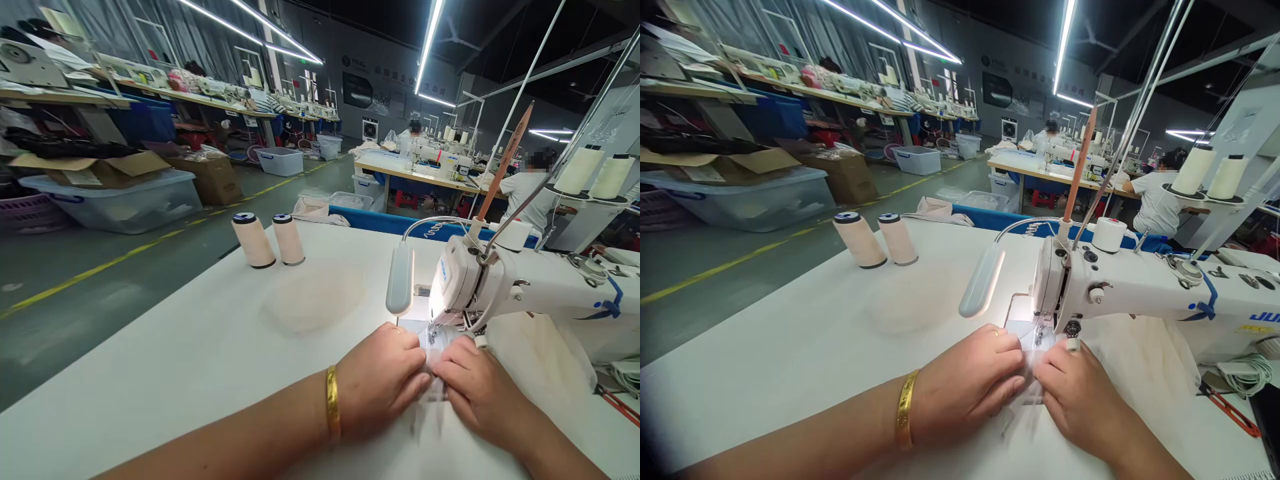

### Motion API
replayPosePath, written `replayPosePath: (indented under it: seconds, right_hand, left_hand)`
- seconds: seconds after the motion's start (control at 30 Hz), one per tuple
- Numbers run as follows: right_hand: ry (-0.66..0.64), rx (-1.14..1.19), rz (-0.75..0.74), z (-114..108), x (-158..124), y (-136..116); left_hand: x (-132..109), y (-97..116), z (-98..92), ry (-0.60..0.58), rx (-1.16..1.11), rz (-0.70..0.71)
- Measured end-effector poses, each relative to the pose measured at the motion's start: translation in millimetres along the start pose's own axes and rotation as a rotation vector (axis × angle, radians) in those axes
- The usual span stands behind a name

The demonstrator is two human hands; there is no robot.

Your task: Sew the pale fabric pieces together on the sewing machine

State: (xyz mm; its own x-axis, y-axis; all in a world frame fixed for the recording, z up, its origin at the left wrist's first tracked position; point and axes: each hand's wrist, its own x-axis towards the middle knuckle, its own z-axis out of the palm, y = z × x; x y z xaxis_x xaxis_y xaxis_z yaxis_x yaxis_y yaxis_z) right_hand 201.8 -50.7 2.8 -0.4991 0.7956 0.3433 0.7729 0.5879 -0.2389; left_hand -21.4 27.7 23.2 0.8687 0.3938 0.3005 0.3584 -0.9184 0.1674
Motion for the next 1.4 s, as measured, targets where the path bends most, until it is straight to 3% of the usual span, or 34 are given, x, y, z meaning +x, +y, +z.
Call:
replayPosePath:
  seconds: [0.3, 0.93, 1.07, 1.17, 1.4]
  right_hand:
    - [0.009, -0.005, -0.004, -4.8, -2.1, 3.6]
    - [0.082, -0.115, 0.09, 1.6, -1.5, 13.0]
    - [0.09, -0.069, 0.003, -2.1, -3.7, 10.6]
    - [0.024, -0.011, -0.064, -6.3, -3.4, 6.8]
    - [0.015, -0.018, -0.025, -5.2, -2.0, 9.4]
  left_hand:
    - [-2.4, 2.2, 19.0, 0.109, -0.098, 0.077]
    - [1.4, -7.7, 26.9, 0.173, -0.036, 0.055]
    - [-5.9, -0.1, 26.2, 0.177, -0.121, 0.094]
    - [-9.7, 7.4, 21.5, 0.163, -0.108, 0.088]
    - [-5.8, 4.2, 22.1, 0.16, -0.071, 0.061]
